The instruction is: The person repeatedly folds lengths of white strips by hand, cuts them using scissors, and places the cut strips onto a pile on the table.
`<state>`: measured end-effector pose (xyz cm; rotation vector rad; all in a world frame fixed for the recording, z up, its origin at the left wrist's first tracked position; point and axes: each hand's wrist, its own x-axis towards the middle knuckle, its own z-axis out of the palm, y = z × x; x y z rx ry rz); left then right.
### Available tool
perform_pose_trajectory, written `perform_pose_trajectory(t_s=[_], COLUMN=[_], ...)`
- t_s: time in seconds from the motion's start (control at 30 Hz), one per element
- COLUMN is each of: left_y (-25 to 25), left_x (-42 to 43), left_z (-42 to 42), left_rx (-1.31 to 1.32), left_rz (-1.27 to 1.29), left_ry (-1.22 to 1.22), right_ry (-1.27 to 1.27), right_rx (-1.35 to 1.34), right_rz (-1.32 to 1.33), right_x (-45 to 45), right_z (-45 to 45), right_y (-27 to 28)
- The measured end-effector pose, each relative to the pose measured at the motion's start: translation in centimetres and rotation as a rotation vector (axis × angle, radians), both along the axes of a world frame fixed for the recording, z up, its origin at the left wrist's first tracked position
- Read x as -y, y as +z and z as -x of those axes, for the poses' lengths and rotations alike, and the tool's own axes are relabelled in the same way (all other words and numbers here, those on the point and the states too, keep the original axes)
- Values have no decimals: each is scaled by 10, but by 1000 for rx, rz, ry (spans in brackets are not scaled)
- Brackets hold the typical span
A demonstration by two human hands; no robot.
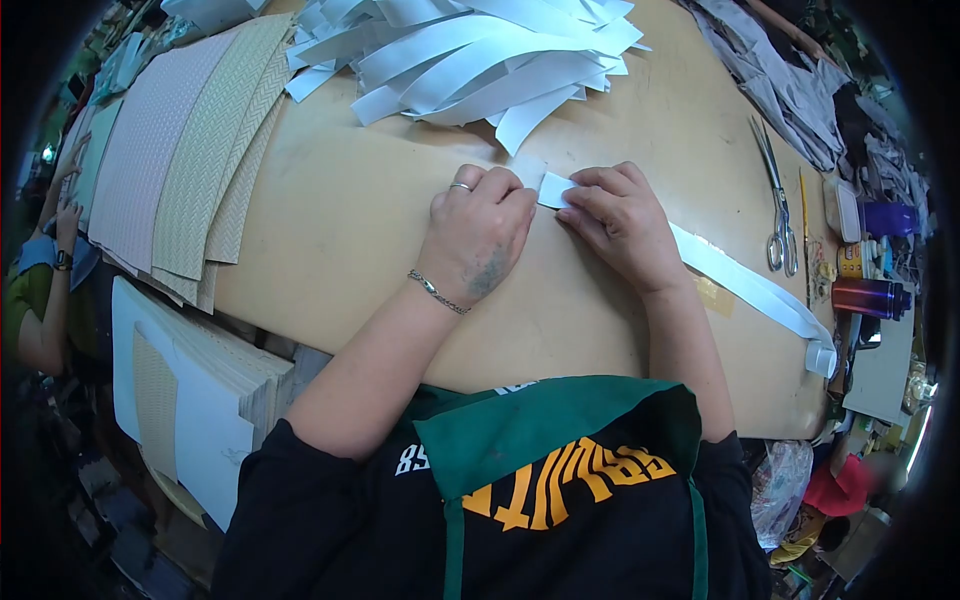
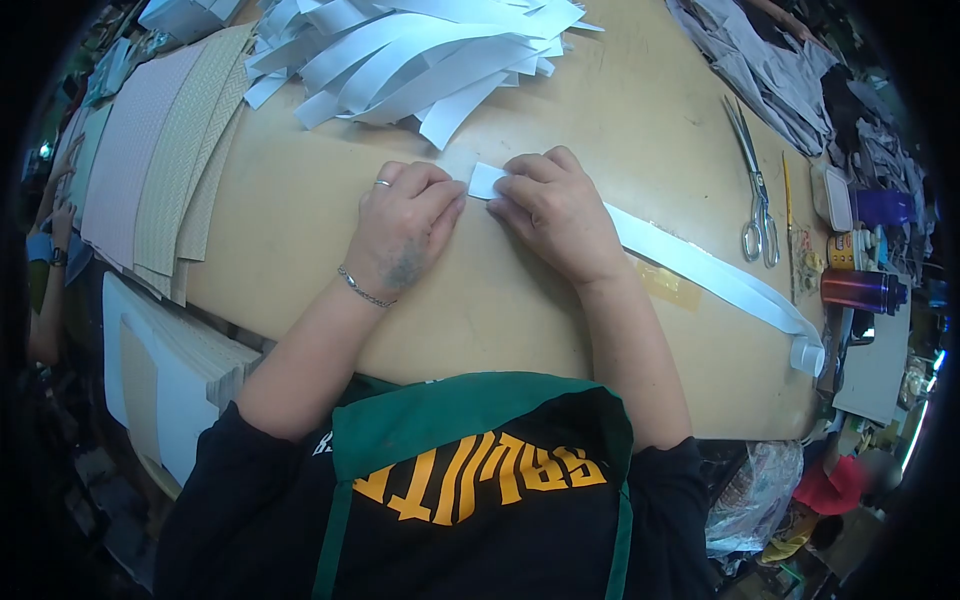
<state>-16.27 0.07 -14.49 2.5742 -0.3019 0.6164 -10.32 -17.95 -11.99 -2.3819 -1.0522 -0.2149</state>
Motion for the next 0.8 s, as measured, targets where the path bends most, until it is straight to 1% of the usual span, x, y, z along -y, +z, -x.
perform_pose_trajectory(t_s=[0.17, 0.27, 0.47, 0.67, 0.8], left_y=[0, -2, -4, -2, -3], left_x=[3, 2, 2, 2, -1], left_z=[-1, -1, -3, -2, -4], left_rx=[26, 47, 38, 3, -6], left_rz=[-87, -81, 8, -16, 44], left_ry=[0, -5, -12, -4, -26], right_ry=[-13, 22, -15, -38, -38], right_rx=[55, 90, 166, 228, 231], right_rz=[2, 35, -36, -74, -86], right_x=[-3, -4, -7, -10, -11], right_z=[3, 2, 3, 4, 3], right_y=[0, -9, -18, -21, -21])
